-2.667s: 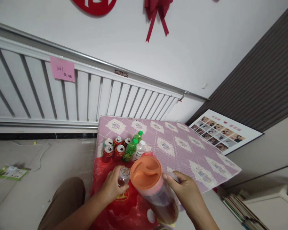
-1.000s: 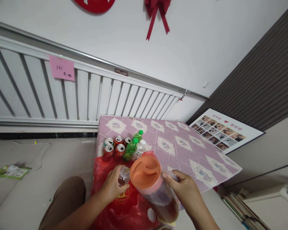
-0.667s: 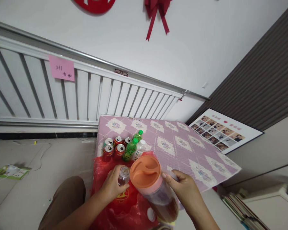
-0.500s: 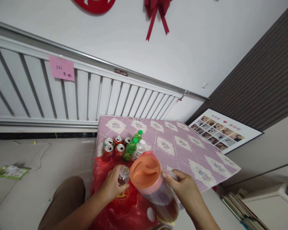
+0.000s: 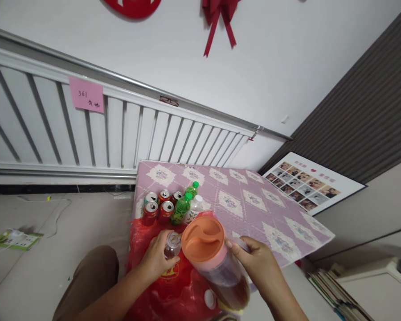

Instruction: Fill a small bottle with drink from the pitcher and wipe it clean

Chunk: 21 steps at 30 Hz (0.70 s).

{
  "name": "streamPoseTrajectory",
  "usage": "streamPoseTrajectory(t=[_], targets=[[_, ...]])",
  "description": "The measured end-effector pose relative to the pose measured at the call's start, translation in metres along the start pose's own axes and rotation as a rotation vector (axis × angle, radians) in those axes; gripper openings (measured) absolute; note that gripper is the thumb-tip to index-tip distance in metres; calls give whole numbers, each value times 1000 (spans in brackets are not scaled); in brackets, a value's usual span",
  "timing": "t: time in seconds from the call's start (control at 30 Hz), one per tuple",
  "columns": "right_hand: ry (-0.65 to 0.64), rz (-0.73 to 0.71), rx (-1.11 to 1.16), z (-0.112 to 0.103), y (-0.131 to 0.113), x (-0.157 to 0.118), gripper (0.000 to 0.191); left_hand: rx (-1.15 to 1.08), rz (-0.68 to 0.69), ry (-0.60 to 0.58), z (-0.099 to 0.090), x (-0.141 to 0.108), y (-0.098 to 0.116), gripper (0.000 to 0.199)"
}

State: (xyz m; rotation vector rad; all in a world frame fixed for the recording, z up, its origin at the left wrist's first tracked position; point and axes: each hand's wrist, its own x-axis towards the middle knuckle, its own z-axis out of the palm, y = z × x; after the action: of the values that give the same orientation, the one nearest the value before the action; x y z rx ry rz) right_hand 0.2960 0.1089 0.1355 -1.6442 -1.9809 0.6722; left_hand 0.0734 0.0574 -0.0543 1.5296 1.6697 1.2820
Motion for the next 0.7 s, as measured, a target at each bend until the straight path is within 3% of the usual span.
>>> streamPoseTrajectory(t=[0.7], targets=[[7, -56, -57, -4, 9, 5, 44, 4, 6, 12, 4, -1, -6, 70]])
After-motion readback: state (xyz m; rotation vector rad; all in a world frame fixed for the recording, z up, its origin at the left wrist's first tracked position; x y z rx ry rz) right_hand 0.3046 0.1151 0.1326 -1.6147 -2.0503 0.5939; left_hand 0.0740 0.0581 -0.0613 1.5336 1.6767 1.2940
